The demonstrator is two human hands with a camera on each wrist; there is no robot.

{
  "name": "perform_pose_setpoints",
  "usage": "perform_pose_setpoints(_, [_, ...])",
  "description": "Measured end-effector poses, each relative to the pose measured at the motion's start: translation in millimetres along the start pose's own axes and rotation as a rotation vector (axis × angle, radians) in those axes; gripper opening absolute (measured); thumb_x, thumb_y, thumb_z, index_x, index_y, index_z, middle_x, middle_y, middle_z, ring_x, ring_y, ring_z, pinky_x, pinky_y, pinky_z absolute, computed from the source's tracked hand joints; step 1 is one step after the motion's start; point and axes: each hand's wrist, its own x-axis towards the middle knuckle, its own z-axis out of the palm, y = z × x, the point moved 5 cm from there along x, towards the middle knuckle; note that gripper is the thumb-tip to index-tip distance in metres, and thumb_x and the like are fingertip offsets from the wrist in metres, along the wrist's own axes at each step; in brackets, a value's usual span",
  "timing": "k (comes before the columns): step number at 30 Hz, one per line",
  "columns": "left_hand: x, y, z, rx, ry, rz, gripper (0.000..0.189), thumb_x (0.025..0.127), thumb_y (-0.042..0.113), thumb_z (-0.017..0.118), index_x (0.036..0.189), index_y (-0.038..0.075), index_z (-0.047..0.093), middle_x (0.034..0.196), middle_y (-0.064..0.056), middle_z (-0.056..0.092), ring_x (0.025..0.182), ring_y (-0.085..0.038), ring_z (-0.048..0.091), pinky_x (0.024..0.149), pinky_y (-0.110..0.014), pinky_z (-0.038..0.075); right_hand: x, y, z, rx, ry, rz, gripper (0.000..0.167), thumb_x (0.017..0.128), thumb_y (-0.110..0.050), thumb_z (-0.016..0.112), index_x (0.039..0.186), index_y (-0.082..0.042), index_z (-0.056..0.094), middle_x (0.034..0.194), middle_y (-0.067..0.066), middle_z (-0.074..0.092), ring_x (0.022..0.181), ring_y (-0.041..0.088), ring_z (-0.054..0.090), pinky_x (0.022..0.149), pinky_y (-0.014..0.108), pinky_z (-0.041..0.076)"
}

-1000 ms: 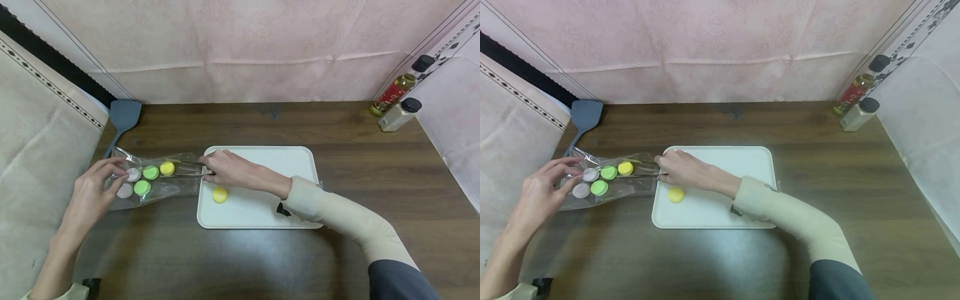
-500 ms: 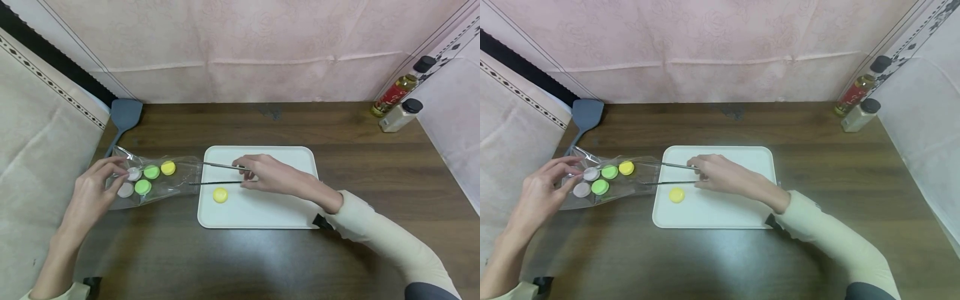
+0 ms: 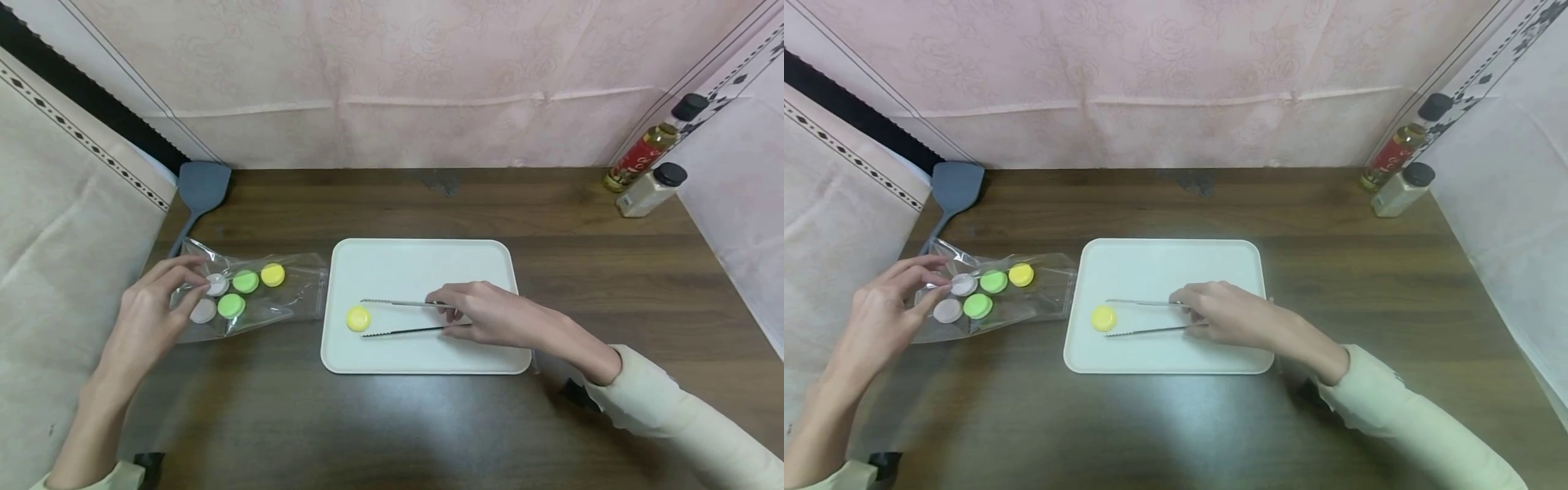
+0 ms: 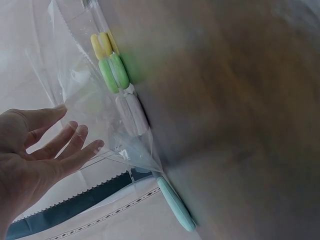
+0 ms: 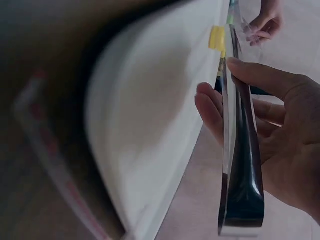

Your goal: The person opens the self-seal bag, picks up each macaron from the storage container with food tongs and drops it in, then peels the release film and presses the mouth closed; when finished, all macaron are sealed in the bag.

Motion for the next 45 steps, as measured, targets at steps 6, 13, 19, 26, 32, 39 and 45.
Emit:
perform_pose_setpoints(6, [0.2,0.0,1.0,-0.008,-0.004,-0.001,0.017,0.088,-0.018,0.079,0.095,-0.003,0.075,0.13,-0.021,0.074,0.111,-0.041,0.067,0.1,0.004,0.026,2.8,-1,7,-0.039,0.01,-0.038,0.037,0.096,-0.004,0.083,0.131,0.003,0.072,0.099,0.004,0.074,0.084,0.004,0.068,0.078,0.026,0.062])
perform_pose_setpoints(13, [0.9,1.3,2.6,-0.008,-0.016,-0.006,0.015,0.088,-0.017,0.08,0.094,-0.004,0.075,0.129,-0.022,0.074,0.114,-0.042,0.069,0.096,0.003,0.026,7.1,-3,11,-0.026,0.014,-0.049,0.028,0.097,0.0,0.08,0.125,0.002,0.074,0.092,0.001,0.072,0.079,0.002,0.062,0.073,0.024,0.057])
perform_pose_setpoints(19, [1.9,1.8,2.8,-0.009,-0.02,-0.004,0.014,0.088,-0.017,0.08,0.094,-0.005,0.075,0.129,-0.023,0.073,0.114,-0.044,0.069,0.095,0.003,0.027,7.1,-4,11,-0.012,0.019,-0.065,0.02,0.1,0.001,0.076,0.119,-0.001,0.074,0.086,-0.003,0.069,0.073,0.0,0.055,0.067,0.021,0.05])
perform_pose_setpoints(26, [1.6,1.5,3.1,-0.01,-0.03,-0.015,0.012,0.09,-0.016,0.079,0.096,-0.006,0.075,0.131,-0.024,0.073,0.117,-0.047,0.069,0.094,0.003,0.027,10.2,-10,2,-0.013,0.051,-0.076,0.028,0.098,-0.001,0.079,0.126,0.005,0.075,0.096,0.004,0.08,0.071,-0.001,0.057,0.062,0.017,0.05])
perform_pose_setpoints(32, [-0.4,0.9,1.5,-0.007,-0.029,-0.017,0.013,0.09,-0.017,0.078,0.095,-0.005,0.075,0.131,-0.023,0.073,0.116,-0.045,0.068,0.095,0.003,0.026,25.0,-16,-4,-0.008,0.078,-0.107,0.025,0.099,-0.001,0.078,0.124,0.003,0.075,0.094,0.001,0.079,0.077,0.0,0.066,0.07,0.02,0.058])
perform_pose_setpoints(39, [-2.0,-0.2,0.0,0.004,-0.027,-0.017,0.014,0.089,-0.017,0.079,0.094,-0.005,0.075,0.131,-0.024,0.072,0.115,-0.046,0.069,0.093,0.002,0.026,54.4,-28,-10,0.019,0.088,-0.136,0.02,0.1,-0.002,0.076,0.119,0.001,0.076,0.092,0.002,0.08,0.076,0.002,0.069,0.067,0.019,0.056])
perform_pose_setpoints(45, [-2.9,-0.3,-1.0,0.009,-0.025,-0.013,0.014,0.089,-0.017,0.078,0.095,-0.005,0.075,0.129,-0.024,0.073,0.114,-0.045,0.068,0.092,0.001,0.027,82.0,-37,-6,0.012,0.045,-0.175,0.012,0.101,-0.004,0.075,0.112,0.0,0.075,0.084,0.002,0.076,0.068,0.001,0.057,0.066,0.019,0.052])
